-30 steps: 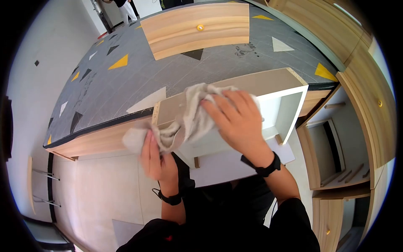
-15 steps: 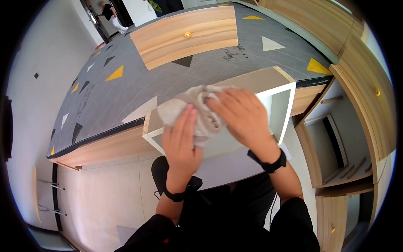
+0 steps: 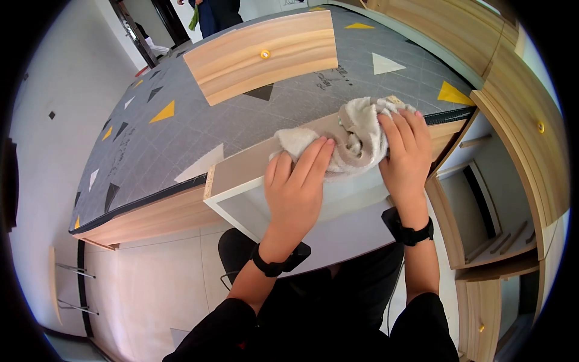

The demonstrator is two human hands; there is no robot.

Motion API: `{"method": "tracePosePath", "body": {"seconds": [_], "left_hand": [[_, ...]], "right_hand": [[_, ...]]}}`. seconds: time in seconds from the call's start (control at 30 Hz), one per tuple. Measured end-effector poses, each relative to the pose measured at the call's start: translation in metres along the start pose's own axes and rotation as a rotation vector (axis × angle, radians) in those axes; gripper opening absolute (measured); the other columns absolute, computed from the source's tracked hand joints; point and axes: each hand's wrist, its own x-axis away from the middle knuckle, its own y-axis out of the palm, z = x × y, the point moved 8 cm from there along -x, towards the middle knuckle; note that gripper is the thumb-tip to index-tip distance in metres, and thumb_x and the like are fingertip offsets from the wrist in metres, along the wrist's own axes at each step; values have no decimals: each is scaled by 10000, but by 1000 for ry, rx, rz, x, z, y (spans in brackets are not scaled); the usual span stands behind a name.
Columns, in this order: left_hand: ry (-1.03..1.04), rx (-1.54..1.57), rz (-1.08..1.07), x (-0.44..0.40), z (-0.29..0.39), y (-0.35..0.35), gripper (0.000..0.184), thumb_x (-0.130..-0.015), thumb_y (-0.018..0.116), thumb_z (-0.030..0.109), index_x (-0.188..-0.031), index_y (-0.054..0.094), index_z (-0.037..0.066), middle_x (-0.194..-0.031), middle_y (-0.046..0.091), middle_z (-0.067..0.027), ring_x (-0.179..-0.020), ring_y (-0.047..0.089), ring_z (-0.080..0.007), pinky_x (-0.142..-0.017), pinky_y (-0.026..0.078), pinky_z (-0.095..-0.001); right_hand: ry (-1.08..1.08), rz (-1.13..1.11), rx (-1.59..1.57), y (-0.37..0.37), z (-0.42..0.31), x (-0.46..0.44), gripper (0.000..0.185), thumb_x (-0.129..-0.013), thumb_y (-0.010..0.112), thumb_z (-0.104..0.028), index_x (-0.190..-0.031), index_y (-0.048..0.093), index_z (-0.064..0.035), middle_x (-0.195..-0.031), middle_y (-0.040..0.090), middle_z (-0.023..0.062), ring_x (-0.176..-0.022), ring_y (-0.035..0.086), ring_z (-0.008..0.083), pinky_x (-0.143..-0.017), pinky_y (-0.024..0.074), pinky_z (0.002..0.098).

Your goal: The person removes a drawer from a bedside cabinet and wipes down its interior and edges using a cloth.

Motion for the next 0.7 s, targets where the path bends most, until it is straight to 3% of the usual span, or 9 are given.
{"method": "tracePosePath", "body": {"seconds": [0.23,0.47,0.7], "left_hand": [[-86,-77,-94,21,-29,-28,515,-689,564,-46,-1177,686,61,-1193,677,-14,-816,512,-242,-823,418,-351],[-173,-182,-45,46,-57,-57,576,-650,539,-100,-1200,655,25,-1225,666,-47,-821,495,-274,-817,404,-371],[-180,-218,-78,47,-58,-58,544,-673,564,-85,-1200,652,20,-1218,669,-54,-811,496,-280,-816,405,-370]], "right_hand": [[-50,6,-108,9,-50,-4,436,-660,709,-2,-1090,667,-63,-1058,662,102,-1079,611,308,-1017,471,497],[-115,55,-322,25,-118,-4,343,-705,678,-48,-1047,683,-76,-1002,667,71,-992,643,260,-945,504,445],[-185,61,-321,22,-115,-4,315,-722,680,-74,-1036,690,-90,-1011,668,58,-974,649,242,-930,515,416]]}}
